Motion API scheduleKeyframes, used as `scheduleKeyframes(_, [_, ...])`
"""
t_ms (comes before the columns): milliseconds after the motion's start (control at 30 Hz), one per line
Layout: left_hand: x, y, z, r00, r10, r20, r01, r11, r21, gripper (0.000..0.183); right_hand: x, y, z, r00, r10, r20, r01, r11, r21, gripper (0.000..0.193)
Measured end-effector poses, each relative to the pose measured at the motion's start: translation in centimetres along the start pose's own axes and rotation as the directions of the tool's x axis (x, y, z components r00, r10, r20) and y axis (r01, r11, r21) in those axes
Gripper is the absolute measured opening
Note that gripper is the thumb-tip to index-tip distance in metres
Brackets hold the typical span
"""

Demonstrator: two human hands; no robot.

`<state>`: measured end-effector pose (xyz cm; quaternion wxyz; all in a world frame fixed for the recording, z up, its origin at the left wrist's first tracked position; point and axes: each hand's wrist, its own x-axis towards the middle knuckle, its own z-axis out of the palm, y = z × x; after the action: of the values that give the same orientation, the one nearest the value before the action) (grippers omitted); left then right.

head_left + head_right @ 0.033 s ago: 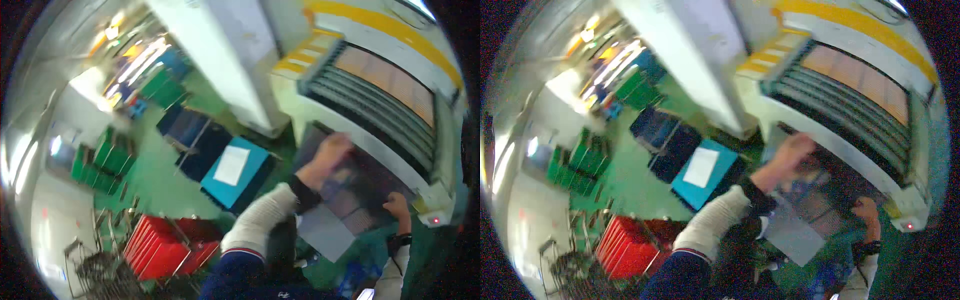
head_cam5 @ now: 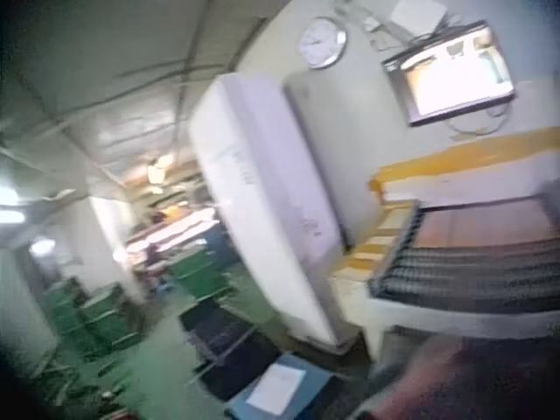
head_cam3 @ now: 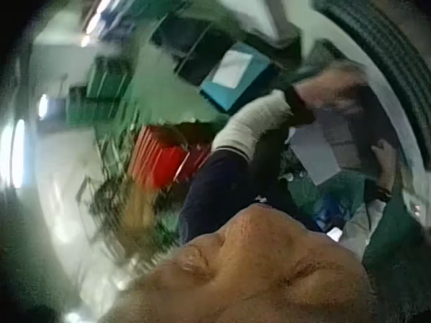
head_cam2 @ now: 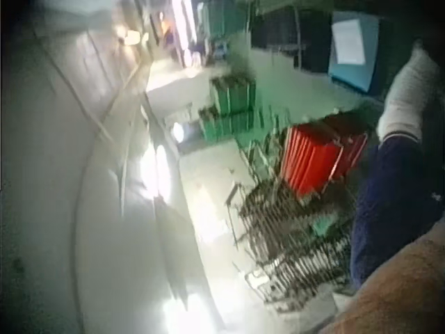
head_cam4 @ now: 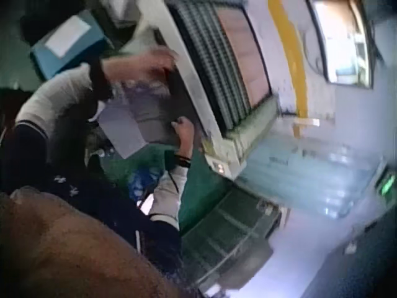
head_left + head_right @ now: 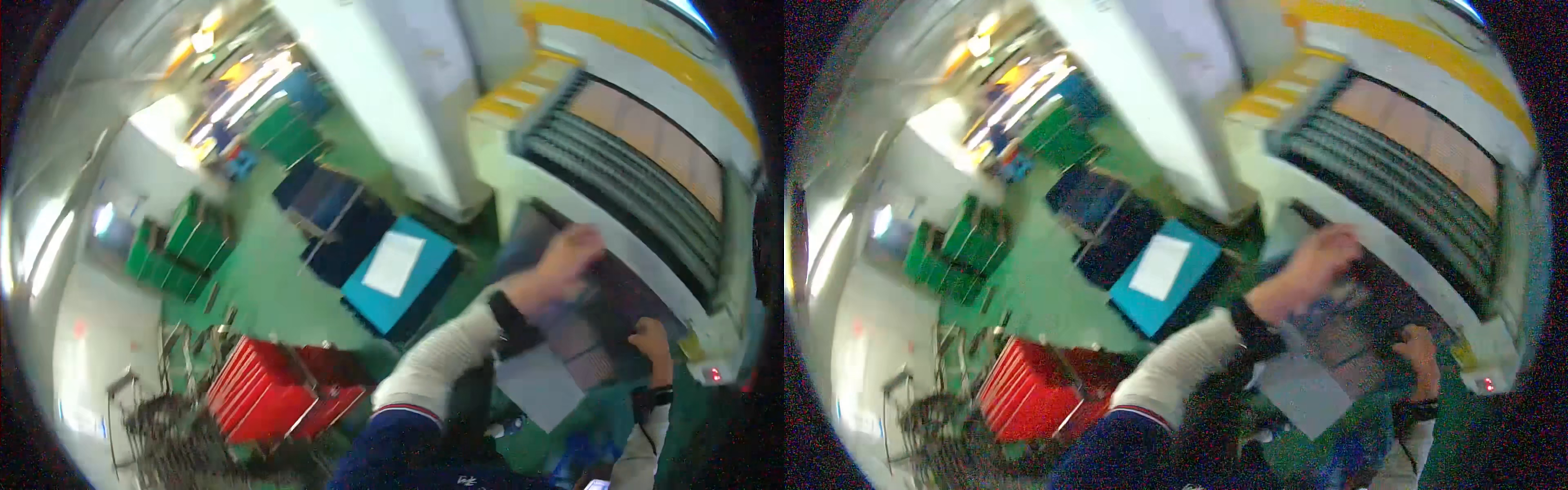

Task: Feeding metal sheets into a processing machine and retrieving them from the output.

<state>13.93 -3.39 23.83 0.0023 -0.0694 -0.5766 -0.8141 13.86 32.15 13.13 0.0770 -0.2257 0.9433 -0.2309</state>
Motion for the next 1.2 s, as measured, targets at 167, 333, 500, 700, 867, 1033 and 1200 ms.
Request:
scheduleKeyframes(167, [-4.3, -0.5, 4.8, 0.950, 0.310, 0.046, -0.302, 0.945, -0.128, 0.040, 7.1, -9.5, 4.3, 0.992, -0.085, 0.091, 0.076, 0.993, 0.090, 0.030])
scheduleKeyframes(333, [-4.8, -5.7, 0.3, 0.935, 0.071, -0.347, -0.116, 0.987, -0.111, 0.024, 10.7, -12.7, 9.2, 0.979, -0.142, 0.149, 0.125, 0.985, 0.116, 0.028])
scheduleKeyframes(500, [-4.7, -6.6, -2.2, 0.809, 0.114, -0.577, -0.222, 0.968, -0.120, 0.017, 13.8, -11.4, 13.6, 0.969, -0.134, 0.207, 0.112, 0.987, 0.113, 0.026])
scheduleKeyframes(700, [-5.7, -3.7, -3.5, 0.789, 0.064, -0.611, -0.229, 0.953, -0.197, 0.013, 14.9, -11.0, 13.4, 0.983, -0.123, 0.138, 0.107, 0.987, 0.116, 0.024])
scheduleKeyframes(867, [-7.4, -0.9, 0.0, 0.958, 0.114, -0.264, -0.155, 0.978, -0.139, 0.011, 13.0, -11.8, 5.1, 0.997, -0.052, -0.050, 0.063, 0.959, 0.275, 0.022])
scheduleKeyframes(1033, [-8.8, 1.7, 3.0, 0.892, 0.030, 0.451, 0.083, 0.970, -0.228, 0.025, 8.1, -14.9, -1.2, 0.985, 0.055, -0.165, 0.049, 0.820, 0.570, 0.020])
scheduleKeyframes(1200, [-9.7, 1.5, 2.3, 0.694, 0.005, 0.720, 0.096, 0.990, -0.100, 0.028, 5.4, -21.6, 3.9, 1.000, 0.006, 0.012, -0.013, 0.650, 0.759, 0.018])
